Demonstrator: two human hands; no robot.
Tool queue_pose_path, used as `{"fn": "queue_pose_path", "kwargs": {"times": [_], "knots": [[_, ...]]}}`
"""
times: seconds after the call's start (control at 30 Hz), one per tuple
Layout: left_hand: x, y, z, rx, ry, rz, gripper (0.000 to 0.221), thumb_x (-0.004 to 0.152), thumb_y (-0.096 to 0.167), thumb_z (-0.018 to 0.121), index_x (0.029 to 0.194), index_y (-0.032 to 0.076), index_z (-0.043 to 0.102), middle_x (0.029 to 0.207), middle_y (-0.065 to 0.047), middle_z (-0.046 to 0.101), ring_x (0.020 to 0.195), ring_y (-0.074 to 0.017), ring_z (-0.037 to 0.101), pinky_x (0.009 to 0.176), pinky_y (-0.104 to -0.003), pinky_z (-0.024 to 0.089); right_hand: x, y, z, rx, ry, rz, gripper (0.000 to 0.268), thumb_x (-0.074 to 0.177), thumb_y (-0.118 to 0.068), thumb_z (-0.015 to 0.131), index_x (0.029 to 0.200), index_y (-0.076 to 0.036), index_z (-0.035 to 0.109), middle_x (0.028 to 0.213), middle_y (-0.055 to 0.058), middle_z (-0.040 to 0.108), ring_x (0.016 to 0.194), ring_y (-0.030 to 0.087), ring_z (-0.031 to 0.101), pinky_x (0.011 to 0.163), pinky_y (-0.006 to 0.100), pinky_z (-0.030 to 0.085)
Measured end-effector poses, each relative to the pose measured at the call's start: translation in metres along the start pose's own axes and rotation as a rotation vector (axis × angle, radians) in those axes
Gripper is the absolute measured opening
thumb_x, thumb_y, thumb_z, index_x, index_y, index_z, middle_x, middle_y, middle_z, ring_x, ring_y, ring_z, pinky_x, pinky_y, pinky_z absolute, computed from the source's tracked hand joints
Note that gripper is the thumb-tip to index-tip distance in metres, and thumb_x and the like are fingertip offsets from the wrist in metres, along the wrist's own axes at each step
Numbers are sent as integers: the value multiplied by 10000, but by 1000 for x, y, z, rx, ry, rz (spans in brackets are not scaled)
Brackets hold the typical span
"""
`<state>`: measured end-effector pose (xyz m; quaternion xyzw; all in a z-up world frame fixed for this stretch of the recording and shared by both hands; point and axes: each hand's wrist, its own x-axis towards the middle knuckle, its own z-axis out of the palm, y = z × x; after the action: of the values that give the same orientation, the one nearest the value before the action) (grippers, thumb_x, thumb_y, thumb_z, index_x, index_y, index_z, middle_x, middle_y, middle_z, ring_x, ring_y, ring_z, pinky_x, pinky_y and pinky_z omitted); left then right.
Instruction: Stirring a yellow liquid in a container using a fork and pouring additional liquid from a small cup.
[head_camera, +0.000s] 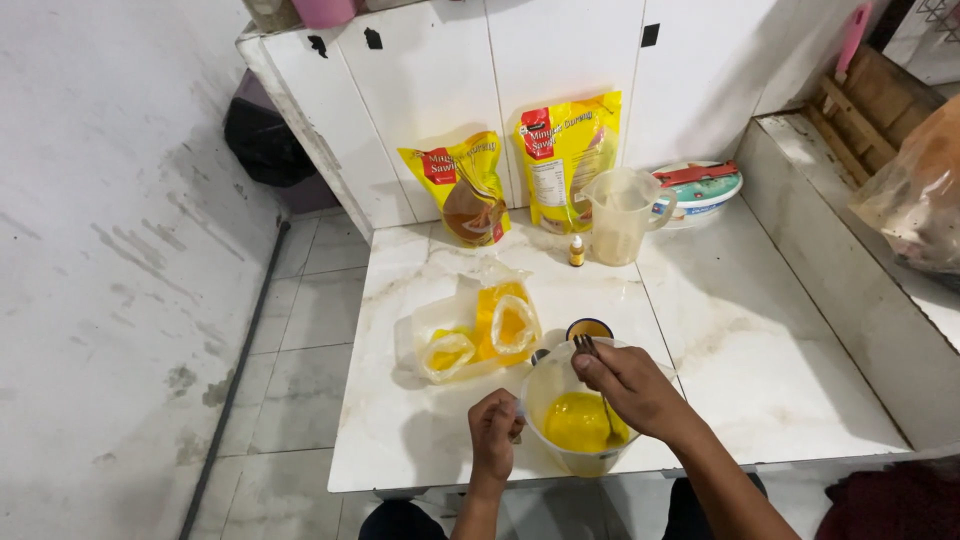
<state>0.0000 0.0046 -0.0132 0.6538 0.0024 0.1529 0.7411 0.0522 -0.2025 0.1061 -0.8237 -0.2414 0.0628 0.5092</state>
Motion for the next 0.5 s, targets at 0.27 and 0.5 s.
{"fn": "queue_pose_path", "kwargs": {"times": [0.27, 0.5], "knots": [[-1, 1, 0, -20, 0, 7, 396, 917, 409, 577, 655, 118, 512, 573, 0, 408, 495, -89, 384, 429, -253, 309, 1, 5, 2, 70, 67, 6, 324, 1003, -269, 440, 780, -78, 577, 681, 15, 614, 645, 147, 553, 668, 299, 454], [0, 0, 0, -44, -46, 35, 371, 941, 384, 551, 678, 124, 521, 579, 0, 403, 502, -92, 378, 446, -253, 304, -1, -4, -2, 11, -17, 22, 361, 1033, -269, 393, 742, -88, 504, 611, 20, 541, 558, 161, 482, 600, 304, 401]]}}
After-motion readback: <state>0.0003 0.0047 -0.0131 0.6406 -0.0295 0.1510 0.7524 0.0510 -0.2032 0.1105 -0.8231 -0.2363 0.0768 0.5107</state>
